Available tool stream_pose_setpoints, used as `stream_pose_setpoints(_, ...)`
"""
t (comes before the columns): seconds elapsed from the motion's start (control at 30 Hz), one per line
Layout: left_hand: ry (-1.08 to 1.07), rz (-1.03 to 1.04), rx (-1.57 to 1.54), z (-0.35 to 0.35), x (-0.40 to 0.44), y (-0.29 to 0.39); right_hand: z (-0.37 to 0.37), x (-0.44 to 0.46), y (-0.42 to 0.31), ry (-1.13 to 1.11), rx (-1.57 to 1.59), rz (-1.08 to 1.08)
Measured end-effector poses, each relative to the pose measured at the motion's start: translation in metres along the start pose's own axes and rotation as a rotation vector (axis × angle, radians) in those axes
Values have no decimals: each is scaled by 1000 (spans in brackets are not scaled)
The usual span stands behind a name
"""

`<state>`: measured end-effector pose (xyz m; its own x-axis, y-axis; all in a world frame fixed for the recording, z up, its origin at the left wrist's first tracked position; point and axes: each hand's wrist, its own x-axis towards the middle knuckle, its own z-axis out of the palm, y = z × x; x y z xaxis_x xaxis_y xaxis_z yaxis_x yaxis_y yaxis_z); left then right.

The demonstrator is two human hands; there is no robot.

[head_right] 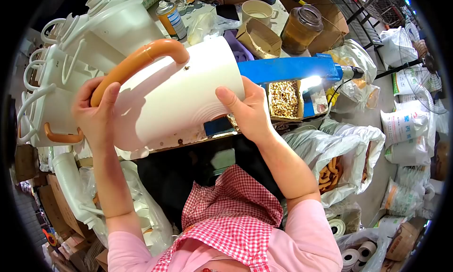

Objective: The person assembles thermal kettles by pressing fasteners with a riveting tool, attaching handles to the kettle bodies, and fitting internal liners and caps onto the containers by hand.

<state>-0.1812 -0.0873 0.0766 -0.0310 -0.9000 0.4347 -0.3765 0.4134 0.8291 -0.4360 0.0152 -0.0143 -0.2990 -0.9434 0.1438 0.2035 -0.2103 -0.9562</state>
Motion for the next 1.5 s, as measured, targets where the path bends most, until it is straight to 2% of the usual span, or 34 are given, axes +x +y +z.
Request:
stream_pose_setpoints(0.1,-130,-16,127,0,1,5,1,-3,-16,-43,18,111)
stream_pose_setpoints(0.17,-208,19,229,8,8,28,2,-1,-11,-26,59,105)
stream_pose_setpoints(0.23,-382,345,838,29,13,53,2,1,-8,-24,-38,52)
stream_pose_setpoints(0.27,-385,346,851,37,20,56,2,1,-14,-46,2,103)
stream_pose_setpoints(0.33,-562,413,702,56,36,62,2,2,-22,-50,12,143)
stream_pose_setpoints(0.37,-578,428,715,59,41,63,2,2,-23,-58,8,188)
stream_pose_setpoints(0.43,-715,266,488,56,50,63,0,3,-18,-50,42,199)
stream_pose_setpoints(0.47,-705,178,444,54,50,66,0,5,-17,-75,37,179)
stream_pose_setpoints(0.97,-784,170,460,56,38,75,-3,7,-14,-81,-49,140)
stream_pose_setpoints(1.17,-829,166,371,54,44,65,-3,7,-14,-66,-81,110)
stream_pose_setpoints(1.23,-772,33,292,53,42,63,-3,7,-14,-49,-91,104)
stream_pose_setpoints(1.33,-771,-17,296,50,43,64,-4,8,-11,-58,-152,76)
stream_pose_setpoints(1.5,-781,0,374,56,39,73,-3,7,-8,-47,-173,79)
